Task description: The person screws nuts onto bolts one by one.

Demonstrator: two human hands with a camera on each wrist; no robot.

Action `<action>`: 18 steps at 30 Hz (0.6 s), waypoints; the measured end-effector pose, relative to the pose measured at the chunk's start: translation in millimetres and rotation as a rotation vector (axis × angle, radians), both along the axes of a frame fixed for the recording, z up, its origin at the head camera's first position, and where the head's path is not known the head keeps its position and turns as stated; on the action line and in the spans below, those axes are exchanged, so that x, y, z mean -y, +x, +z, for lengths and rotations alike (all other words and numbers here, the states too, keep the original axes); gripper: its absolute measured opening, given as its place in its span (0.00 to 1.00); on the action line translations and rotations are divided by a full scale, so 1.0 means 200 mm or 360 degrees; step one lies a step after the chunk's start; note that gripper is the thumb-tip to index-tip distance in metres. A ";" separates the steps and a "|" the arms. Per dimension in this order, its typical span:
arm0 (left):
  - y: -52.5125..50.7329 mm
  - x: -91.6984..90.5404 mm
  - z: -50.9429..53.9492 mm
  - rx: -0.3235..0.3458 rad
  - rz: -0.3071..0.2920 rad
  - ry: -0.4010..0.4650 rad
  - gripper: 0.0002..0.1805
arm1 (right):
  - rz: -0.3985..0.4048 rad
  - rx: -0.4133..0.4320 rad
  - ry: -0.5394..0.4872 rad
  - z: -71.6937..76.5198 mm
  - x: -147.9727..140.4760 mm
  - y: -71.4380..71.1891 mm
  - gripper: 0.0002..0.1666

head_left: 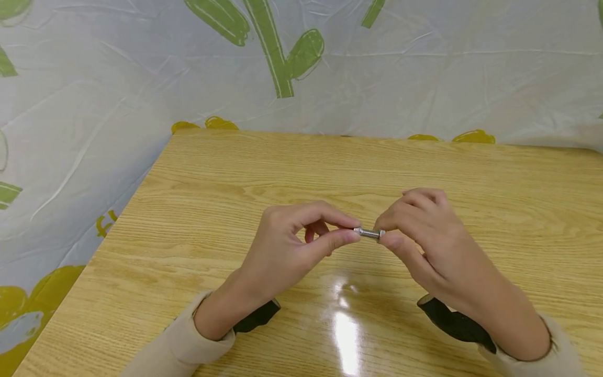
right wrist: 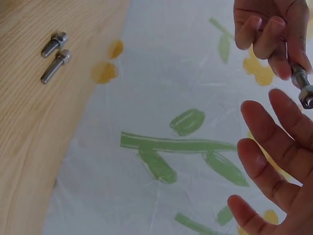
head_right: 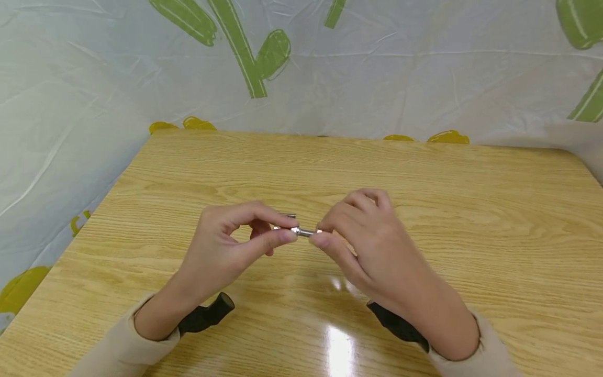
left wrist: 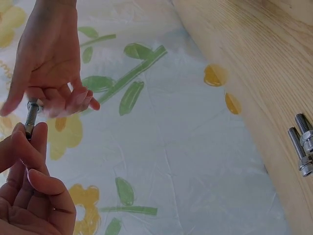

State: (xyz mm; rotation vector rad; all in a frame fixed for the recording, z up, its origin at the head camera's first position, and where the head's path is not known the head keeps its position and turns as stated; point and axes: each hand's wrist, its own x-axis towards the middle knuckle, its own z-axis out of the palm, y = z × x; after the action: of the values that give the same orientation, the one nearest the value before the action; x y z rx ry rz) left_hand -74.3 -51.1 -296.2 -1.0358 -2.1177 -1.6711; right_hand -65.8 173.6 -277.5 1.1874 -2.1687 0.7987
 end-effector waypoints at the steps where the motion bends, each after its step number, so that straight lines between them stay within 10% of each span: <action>1: 0.00 0.00 0.00 0.0004 0.0002 -0.0001 0.07 | -0.0019 0.0016 0.0006 0.00 0.00 0.00 0.14; 18: 0.00 0.01 0.00 0.0076 0.0021 0.0020 0.08 | 0.0037 -0.0234 -0.0241 -0.02 0.01 -0.02 0.17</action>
State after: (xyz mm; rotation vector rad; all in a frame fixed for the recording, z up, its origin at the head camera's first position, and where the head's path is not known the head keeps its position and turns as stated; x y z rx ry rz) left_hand -75.2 -52.9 -295.7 -0.9859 -2.1359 -1.7171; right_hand -69.9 171.9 -281.8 1.1586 -1.9437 0.8417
